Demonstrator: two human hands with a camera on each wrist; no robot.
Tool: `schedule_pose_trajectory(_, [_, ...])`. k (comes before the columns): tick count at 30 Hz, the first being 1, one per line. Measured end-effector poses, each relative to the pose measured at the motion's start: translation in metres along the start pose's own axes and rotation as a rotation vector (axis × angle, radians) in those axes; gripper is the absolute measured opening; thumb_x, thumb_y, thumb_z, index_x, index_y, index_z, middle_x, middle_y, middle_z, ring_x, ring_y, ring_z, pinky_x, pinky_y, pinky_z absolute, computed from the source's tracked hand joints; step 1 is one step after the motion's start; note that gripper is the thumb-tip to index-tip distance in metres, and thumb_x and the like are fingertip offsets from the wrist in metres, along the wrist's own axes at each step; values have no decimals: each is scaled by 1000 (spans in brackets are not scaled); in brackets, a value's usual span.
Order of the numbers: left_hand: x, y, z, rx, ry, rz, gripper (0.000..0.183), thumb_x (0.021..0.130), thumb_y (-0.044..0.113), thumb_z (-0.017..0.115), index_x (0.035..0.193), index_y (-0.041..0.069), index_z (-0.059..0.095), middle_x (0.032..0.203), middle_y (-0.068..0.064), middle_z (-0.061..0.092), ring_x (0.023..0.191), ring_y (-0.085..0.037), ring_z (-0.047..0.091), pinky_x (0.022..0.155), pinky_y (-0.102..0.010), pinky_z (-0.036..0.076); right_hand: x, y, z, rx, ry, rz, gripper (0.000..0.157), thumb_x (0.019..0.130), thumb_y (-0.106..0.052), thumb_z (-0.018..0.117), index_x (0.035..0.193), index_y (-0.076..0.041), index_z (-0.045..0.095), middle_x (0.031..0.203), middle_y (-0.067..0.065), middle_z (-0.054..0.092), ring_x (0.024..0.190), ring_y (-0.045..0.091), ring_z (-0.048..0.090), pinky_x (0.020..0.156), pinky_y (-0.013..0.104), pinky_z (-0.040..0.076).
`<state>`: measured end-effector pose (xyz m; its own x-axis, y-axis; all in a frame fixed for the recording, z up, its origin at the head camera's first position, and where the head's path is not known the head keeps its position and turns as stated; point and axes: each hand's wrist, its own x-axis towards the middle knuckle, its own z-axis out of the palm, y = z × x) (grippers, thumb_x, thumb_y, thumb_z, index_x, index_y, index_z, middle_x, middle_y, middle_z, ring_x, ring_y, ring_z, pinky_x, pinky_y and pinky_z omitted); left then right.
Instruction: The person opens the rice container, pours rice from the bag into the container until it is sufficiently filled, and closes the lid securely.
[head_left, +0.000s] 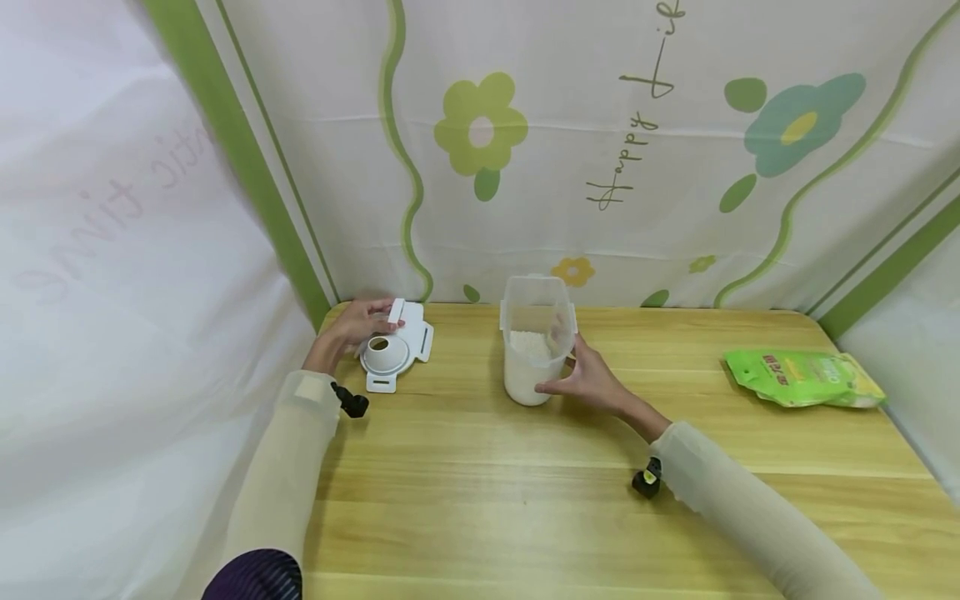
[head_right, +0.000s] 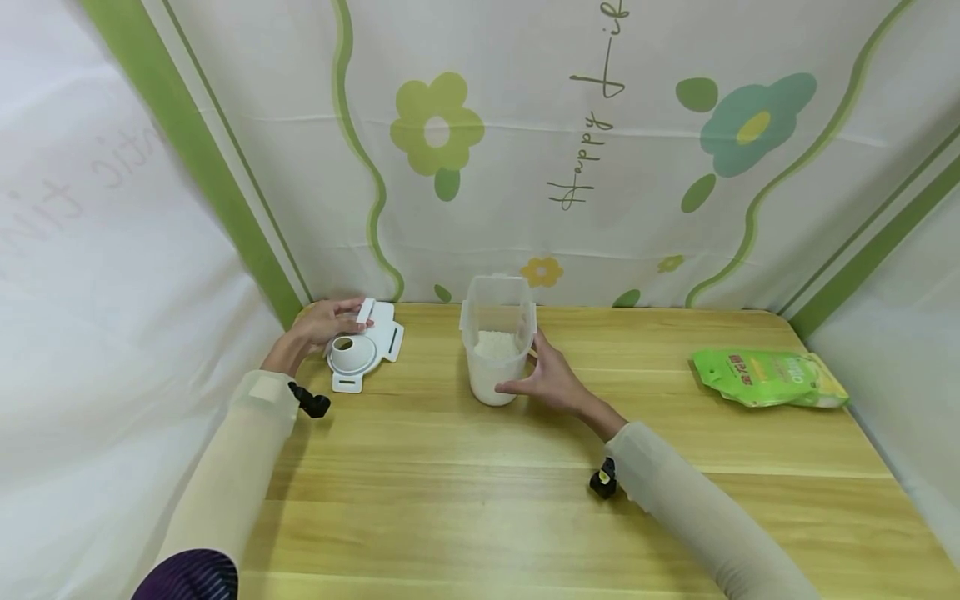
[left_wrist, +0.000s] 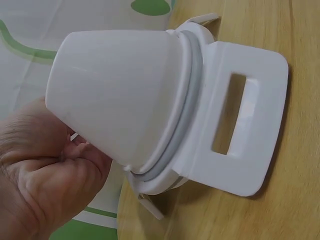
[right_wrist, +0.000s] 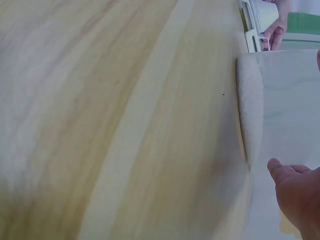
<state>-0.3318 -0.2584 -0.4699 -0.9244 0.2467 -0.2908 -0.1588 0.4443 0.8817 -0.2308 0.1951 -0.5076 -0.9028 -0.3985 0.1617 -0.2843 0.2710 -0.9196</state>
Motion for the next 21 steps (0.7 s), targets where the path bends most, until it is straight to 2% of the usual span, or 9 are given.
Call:
schedule_pose_trajectory(2, [-1, 0, 0, 3, 0, -3, 74, 102, 6, 71, 165, 6, 32, 170, -21, 33, 134, -30, 63, 123, -43, 37, 0, 0, 0, 0, 0, -2, 134, 78, -9, 96, 172, -21, 3, 173, 24, 21, 158, 42, 27, 121, 63, 33])
schedule_pose_trajectory(4, [-1, 0, 0, -5, -2, -4, 73, 102, 5, 70, 165, 5, 33, 170, -22, 32, 134, -31, 62, 119, -38, 43, 0, 0, 0, -1, 0, -3, 134, 78, -9, 96, 172, -22, 2, 173, 24, 21, 158, 41, 27, 121, 63, 33])
schedule_pose_trajectory(8, [-2, 0, 1, 3, 3, 4, 72, 102, 0, 68, 165, 4, 33, 169, -24, 32, 134, -33, 62, 99, -19, 52, 1, 0, 0, -5, -2, -3, 135, 78, -10, 96, 172, -25, 1, 173, 24, 21, 158, 40, 27, 120, 63, 34])
schedule_pose_trajectory(11, [0, -2, 2, 19, 7, 17, 72, 101, -3, 66, 165, 3, 32, 168, -25, 34, 134, -35, 62, 87, -11, 51, 1, 1, 1, -7, -2, -5, 134, 78, -10, 96, 172, -24, 2, 173, 24, 21, 158, 40, 28, 120, 63, 34])
schedule_pose_trajectory(21, [1, -3, 5, 21, 7, 4, 72, 102, -5, 64, 165, 3, 30, 164, -25, 41, 136, -37, 60, 87, -11, 51, 0, 1, 0, 0, -6, -5, 131, 79, -12, 96, 172, -23, 5, 174, 23, 20, 158, 40, 27, 122, 65, 30])
